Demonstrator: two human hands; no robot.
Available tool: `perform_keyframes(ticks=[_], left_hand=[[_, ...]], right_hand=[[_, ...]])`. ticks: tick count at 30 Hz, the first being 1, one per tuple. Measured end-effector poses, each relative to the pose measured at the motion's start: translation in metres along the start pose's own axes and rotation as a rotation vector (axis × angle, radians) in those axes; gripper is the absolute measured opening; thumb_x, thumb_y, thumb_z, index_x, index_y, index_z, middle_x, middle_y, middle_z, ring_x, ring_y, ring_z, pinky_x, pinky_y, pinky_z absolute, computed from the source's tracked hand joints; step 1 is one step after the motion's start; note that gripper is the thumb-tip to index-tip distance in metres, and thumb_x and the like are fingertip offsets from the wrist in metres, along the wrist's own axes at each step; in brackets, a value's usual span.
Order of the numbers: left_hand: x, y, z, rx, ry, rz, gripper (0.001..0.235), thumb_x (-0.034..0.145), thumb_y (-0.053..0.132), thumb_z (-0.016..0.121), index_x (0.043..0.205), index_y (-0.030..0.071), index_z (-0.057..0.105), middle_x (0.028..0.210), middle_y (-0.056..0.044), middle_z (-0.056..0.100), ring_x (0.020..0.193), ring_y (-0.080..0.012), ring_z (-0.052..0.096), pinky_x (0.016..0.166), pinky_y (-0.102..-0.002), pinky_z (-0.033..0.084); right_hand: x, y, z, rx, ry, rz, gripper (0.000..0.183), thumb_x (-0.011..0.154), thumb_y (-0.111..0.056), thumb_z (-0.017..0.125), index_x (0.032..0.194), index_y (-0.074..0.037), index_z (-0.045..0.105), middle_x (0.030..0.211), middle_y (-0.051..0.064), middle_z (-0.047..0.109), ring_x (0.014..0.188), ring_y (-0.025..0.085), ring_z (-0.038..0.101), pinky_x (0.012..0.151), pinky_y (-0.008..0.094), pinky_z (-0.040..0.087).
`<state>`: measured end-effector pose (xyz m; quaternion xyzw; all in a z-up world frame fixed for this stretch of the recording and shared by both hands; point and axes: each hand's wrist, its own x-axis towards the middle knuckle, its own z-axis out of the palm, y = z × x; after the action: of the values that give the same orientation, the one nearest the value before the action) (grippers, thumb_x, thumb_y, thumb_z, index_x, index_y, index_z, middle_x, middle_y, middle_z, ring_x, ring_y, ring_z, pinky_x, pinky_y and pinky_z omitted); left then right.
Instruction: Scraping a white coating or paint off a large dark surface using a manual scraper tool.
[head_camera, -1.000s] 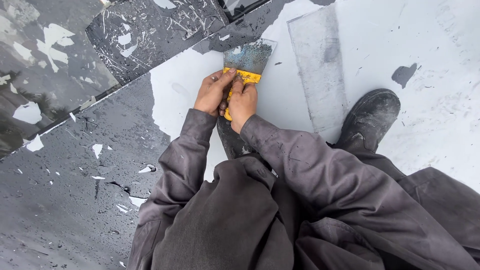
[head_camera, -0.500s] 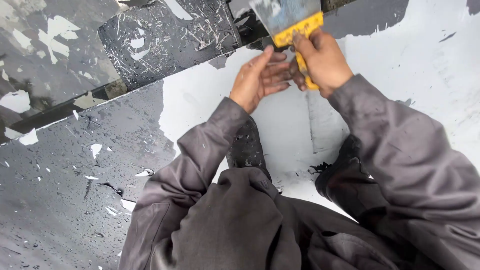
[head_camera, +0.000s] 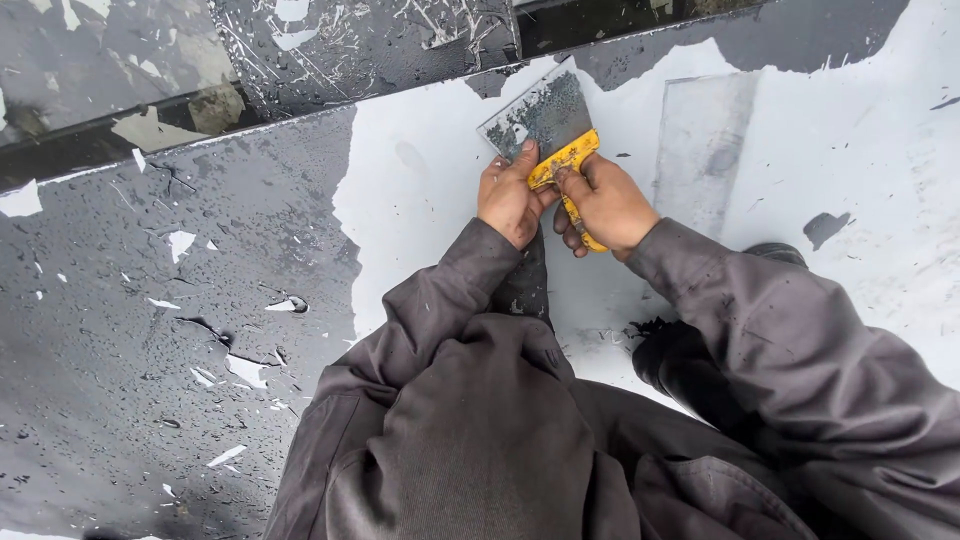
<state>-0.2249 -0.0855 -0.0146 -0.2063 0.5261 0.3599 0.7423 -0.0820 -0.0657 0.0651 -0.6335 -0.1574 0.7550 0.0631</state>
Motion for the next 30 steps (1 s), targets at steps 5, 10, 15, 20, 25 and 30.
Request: perform_keyframes(ticks=[5,10,15,20,25,30], left_hand=[[0.013,0.018,-0.008,0.146,-0.027,0.099,0.03,0.1,0.018,0.059,0.12,-0.003,0.05,0.105,-0.018,0.066,0.081,-0.0297,0.069,0.066,-0.043,0.061],[0.025,0.052,-0.019,0.354,0.052,0.186,0.02,0.099,0.014,0.064,0.11,-0.002,0.057,0.088,-0.012,0.068,0.058,-0.019,0.062,0.046,-0.034,0.052],[0.047,0.096,-0.018,0.541,-0.113,0.281,0.022,0.101,0.015,0.067,0.101,-0.008,0.069,0.092,-0.018,0.073,0.066,-0.0174,0.068,0.055,-0.031,0.057],[0.014,0.084,0.009,0.554,-0.046,0.288,0.033,0.104,0.025,0.066,0.109,-0.006,0.058,0.092,-0.021,0.066,0.065,-0.0266,0.061,0.053,-0.04,0.051],[-0.005,0.022,-0.019,0.37,-0.153,0.023,0.04,0.1,0.031,0.063,0.112,-0.006,0.054,0.103,-0.022,0.071,0.09,-0.0313,0.077,0.079,-0.044,0.067],[0.006,0.026,-0.021,0.3,-0.205,0.016,0.048,0.1,0.032,0.062,0.117,-0.01,0.049,0.115,-0.03,0.067,0.101,-0.0411,0.075,0.086,-0.05,0.066]], right_hand=[[0.015,0.006,0.036,0.17,0.067,0.008,0.021,0.107,-0.022,0.044,0.109,-0.001,0.049,0.066,0.01,0.058,0.041,0.018,0.052,0.033,0.034,0.042],[0.034,0.008,0.087,0.389,0.167,-0.008,0.023,0.108,-0.023,0.046,0.103,-0.001,0.047,0.064,0.009,0.055,0.041,0.018,0.051,0.032,0.034,0.04],[0.077,-0.001,0.105,0.606,0.199,-0.236,0.025,0.107,-0.025,0.047,0.103,0.0,0.048,0.063,0.009,0.054,0.042,0.02,0.052,0.034,0.035,0.042],[0.037,-0.034,0.047,0.431,-0.018,-0.171,0.025,0.108,-0.027,0.049,0.107,-0.002,0.051,0.065,0.01,0.057,0.042,0.019,0.053,0.036,0.034,0.044],[-0.002,-0.017,-0.008,0.077,-0.041,-0.015,0.028,0.107,-0.03,0.048,0.11,-0.002,0.052,0.067,0.013,0.061,0.041,0.02,0.055,0.035,0.034,0.044],[-0.004,-0.015,-0.007,0.027,-0.001,-0.034,0.032,0.106,-0.03,0.045,0.113,0.0,0.051,0.067,0.014,0.063,0.041,0.021,0.057,0.037,0.034,0.047]])
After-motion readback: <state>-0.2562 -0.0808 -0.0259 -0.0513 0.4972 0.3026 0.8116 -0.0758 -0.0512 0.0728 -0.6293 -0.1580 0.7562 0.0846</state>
